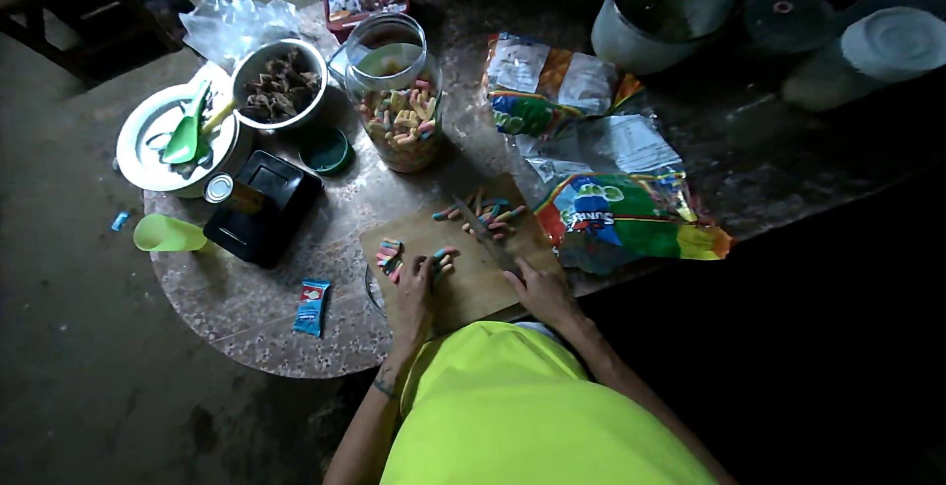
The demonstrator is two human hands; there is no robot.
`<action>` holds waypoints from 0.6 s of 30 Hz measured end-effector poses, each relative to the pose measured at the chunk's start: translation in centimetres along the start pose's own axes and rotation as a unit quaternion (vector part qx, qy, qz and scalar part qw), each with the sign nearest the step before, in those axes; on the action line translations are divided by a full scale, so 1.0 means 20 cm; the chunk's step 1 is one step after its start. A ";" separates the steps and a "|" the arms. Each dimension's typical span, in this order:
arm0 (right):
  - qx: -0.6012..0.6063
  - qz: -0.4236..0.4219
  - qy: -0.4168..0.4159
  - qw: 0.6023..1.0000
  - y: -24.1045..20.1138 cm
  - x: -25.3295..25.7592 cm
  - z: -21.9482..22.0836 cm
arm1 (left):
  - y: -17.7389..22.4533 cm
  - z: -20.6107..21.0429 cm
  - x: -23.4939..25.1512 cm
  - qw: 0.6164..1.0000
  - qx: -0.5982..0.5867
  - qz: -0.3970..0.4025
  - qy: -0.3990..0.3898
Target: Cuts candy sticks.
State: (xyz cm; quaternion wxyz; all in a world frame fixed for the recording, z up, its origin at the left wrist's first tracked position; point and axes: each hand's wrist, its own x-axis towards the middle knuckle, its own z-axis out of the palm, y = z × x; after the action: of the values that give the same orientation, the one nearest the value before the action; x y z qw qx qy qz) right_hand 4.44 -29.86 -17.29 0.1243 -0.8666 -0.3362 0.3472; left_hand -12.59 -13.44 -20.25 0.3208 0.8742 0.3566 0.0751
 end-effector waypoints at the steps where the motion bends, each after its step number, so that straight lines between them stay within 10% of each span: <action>1: 0.008 -0.009 0.007 1.000 0.01 0.00 0.00 | 0.01 -0.02 0.00 1.000 -0.003 -0.017 -0.010; 18: 0.048 -0.043 0.085 0.994 0.03 -0.05 -0.01 | 0.00 0.03 0.12 0.998 -0.044 -0.021 -0.035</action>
State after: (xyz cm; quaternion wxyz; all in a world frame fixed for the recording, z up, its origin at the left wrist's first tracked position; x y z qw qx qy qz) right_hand 4.26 -30.92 -16.93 0.2091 -0.8704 -0.3446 0.2826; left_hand -10.55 -12.17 -21.00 0.3727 0.8535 0.3602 0.0532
